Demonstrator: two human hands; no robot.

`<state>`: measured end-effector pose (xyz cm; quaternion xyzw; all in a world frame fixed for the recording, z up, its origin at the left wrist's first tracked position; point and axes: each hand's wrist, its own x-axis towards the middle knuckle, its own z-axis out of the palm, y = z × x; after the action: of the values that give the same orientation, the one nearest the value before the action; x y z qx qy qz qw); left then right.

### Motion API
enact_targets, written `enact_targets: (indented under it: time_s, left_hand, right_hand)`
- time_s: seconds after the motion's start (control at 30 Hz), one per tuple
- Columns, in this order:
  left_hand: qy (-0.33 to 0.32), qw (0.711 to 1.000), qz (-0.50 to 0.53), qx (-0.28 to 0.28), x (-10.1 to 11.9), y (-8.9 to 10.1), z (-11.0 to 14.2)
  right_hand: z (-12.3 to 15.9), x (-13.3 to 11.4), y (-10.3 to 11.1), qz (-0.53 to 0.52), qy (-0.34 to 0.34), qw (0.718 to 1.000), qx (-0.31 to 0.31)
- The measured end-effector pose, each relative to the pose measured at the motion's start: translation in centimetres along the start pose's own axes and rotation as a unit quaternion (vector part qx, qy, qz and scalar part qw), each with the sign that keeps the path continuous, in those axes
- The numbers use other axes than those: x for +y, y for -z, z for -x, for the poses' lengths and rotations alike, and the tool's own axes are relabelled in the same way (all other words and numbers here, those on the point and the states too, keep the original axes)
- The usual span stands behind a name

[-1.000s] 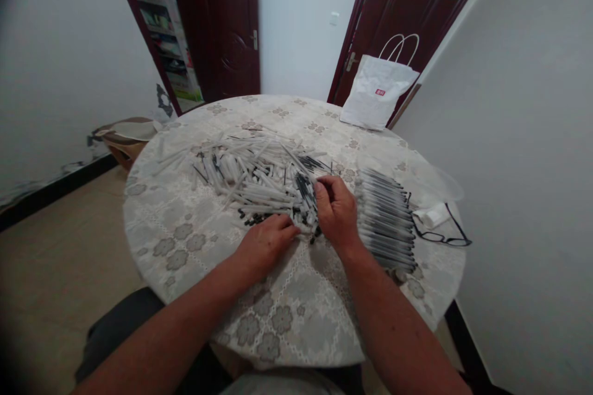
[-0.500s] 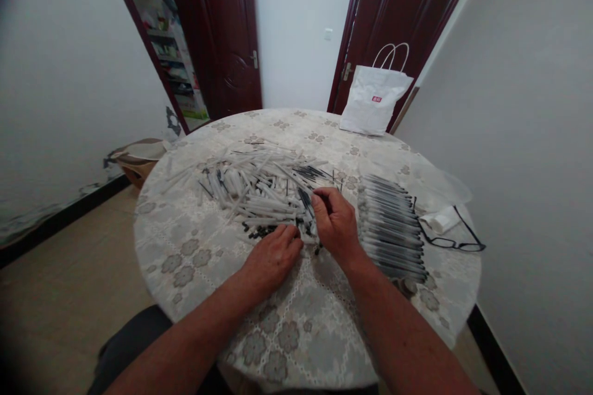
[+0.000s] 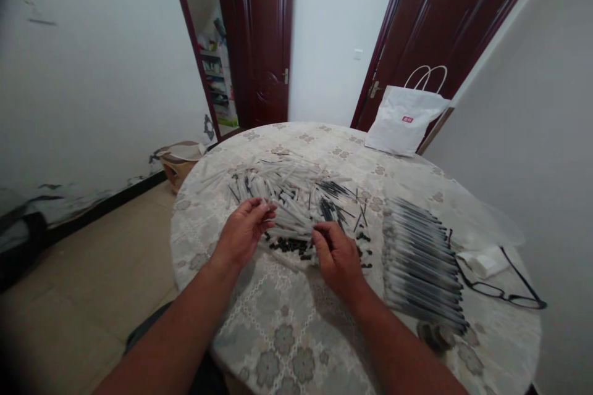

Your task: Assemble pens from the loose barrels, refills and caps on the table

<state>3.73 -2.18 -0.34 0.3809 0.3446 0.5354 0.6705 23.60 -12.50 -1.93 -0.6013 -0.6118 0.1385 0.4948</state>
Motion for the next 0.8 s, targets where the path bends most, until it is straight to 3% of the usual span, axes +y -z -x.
enact_targets:
  time_s: [0.1, 0.27, 0.4, 0.57, 0.8]
  left_hand:
    - [0.011, 0.994, 0.104, 0.005, 0.48, 0.58, -0.35]
    - [0.021, 0.990, 0.139, 0.009, 0.59, 0.56, 0.02]
    - [0.022, 0.991, 0.134, 0.012, 0.71, 0.34, 0.09]
    - [-0.029, 0.997, 0.057, 0.030, 0.70, 0.47, -0.03]
    - [-0.039, 0.999, 0.030, -0.016, 1.07, 0.59, 0.24]
  right_hand:
    - [0.53, -0.40, -0.84, 0.051, 0.041, 0.997, -0.033]
    - [0.69, -0.71, -1.31, 0.073, 0.064, 0.995, -0.028]
    - [0.59, -0.51, -0.99, 0.083, 0.052, 0.995, -0.013]
    - [0.37, -0.37, -0.44, 0.069, 0.028, 0.997, 0.019]
    - [0.36, 0.26, -0.63, 0.073, 0.035, 0.997, 0.001]
